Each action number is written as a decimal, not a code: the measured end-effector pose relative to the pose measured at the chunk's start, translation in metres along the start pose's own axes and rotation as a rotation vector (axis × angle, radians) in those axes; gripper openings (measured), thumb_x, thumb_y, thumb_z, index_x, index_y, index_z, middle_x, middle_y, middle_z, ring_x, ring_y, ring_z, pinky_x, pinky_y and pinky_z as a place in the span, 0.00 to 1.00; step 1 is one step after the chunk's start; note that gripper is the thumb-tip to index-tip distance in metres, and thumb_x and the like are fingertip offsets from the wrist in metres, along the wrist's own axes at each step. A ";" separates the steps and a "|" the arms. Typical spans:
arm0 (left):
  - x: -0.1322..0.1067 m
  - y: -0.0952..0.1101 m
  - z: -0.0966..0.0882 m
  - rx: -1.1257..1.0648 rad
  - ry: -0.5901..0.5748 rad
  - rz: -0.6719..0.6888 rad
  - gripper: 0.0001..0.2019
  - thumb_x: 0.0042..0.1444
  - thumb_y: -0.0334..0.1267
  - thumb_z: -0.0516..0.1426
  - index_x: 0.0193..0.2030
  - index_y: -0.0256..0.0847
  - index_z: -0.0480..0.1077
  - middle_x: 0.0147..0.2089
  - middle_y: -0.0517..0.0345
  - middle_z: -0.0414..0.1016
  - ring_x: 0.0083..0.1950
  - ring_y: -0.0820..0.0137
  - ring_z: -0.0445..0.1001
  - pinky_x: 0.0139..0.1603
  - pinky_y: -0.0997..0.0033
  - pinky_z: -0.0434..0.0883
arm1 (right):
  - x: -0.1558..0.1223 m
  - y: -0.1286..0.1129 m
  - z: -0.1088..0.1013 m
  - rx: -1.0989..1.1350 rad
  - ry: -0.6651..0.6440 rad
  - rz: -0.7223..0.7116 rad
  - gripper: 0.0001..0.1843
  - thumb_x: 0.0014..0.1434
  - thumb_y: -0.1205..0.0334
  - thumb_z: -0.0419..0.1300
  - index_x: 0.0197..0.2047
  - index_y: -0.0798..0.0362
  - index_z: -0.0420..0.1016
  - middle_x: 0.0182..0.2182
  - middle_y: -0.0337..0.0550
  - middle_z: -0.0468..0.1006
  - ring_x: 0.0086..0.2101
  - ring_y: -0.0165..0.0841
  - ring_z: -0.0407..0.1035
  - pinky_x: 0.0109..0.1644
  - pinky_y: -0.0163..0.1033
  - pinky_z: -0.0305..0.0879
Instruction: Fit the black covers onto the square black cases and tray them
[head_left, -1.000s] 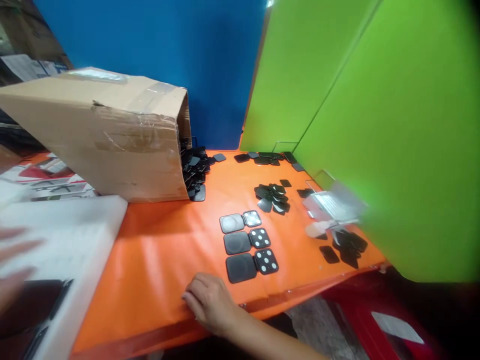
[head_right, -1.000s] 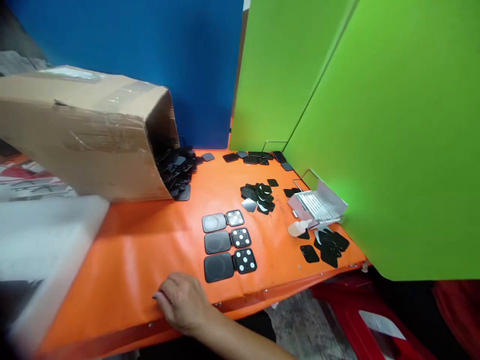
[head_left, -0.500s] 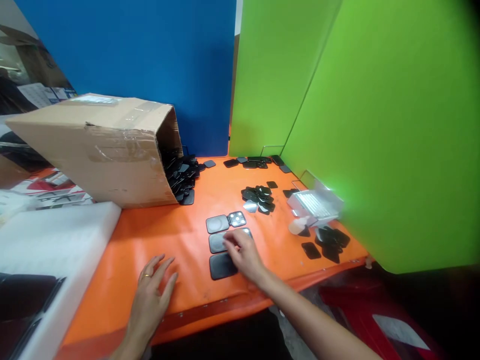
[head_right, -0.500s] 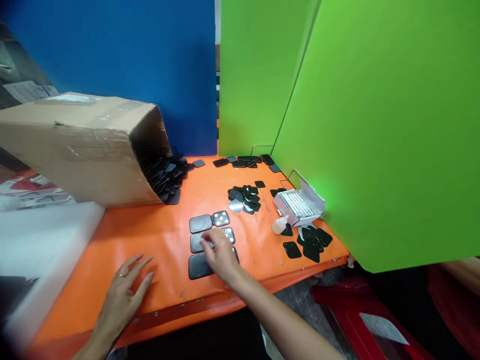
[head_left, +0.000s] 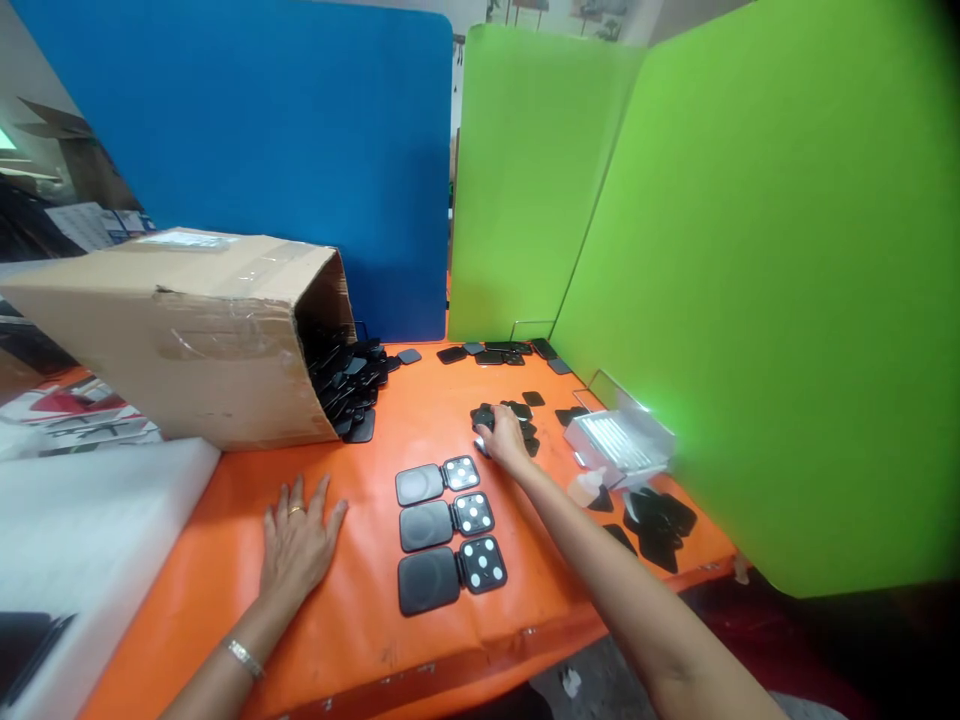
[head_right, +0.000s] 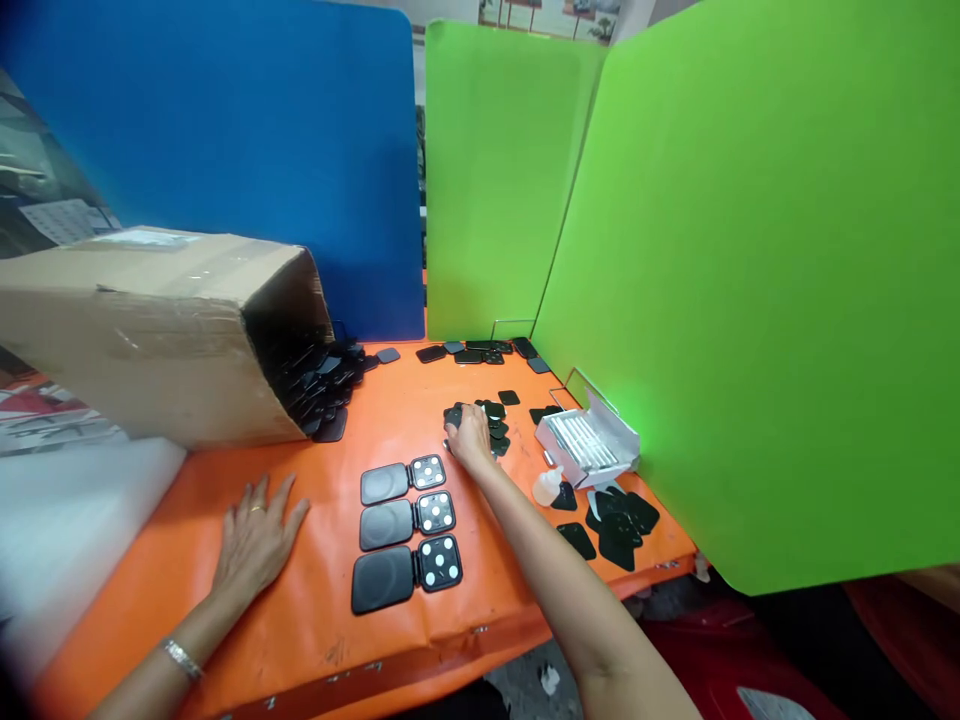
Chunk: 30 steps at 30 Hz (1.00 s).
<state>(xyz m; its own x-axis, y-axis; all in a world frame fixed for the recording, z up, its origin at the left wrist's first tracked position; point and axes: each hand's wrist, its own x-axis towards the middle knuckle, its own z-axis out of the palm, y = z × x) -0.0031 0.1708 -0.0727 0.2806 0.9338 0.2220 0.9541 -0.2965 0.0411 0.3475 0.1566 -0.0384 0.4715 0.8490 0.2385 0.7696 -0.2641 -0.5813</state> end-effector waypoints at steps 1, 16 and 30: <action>-0.001 0.001 0.001 0.014 0.006 0.012 0.30 0.65 0.50 0.40 0.67 0.34 0.58 0.68 0.32 0.53 0.69 0.42 0.52 0.64 0.42 0.54 | 0.012 -0.002 0.004 -0.018 -0.001 0.023 0.20 0.58 0.68 0.58 0.52 0.68 0.69 0.50 0.63 0.71 0.52 0.44 0.64 0.57 0.43 0.58; -0.003 -0.002 0.011 0.038 0.118 0.055 0.27 0.65 0.49 0.43 0.63 0.34 0.63 0.66 0.34 0.56 0.67 0.46 0.54 0.63 0.42 0.55 | 0.186 0.012 0.053 -0.279 -0.153 -0.055 0.21 0.60 0.64 0.58 0.56 0.58 0.68 0.56 0.54 0.69 0.57 0.41 0.61 0.61 0.43 0.55; -0.006 -0.001 0.010 -0.046 0.047 0.000 0.26 0.64 0.49 0.47 0.65 0.41 0.60 0.69 0.41 0.53 0.70 0.50 0.49 0.65 0.42 0.53 | 0.216 -0.075 0.133 -0.278 -0.313 -0.492 0.22 0.64 0.61 0.52 0.60 0.56 0.64 0.61 0.51 0.65 0.62 0.39 0.54 0.65 0.41 0.48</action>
<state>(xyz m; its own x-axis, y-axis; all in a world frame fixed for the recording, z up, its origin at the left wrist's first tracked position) -0.0042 0.1675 -0.0839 0.2748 0.9237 0.2671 0.9479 -0.3067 0.0855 0.3344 0.4206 -0.0464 -0.0809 0.9832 0.1635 0.9663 0.1176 -0.2289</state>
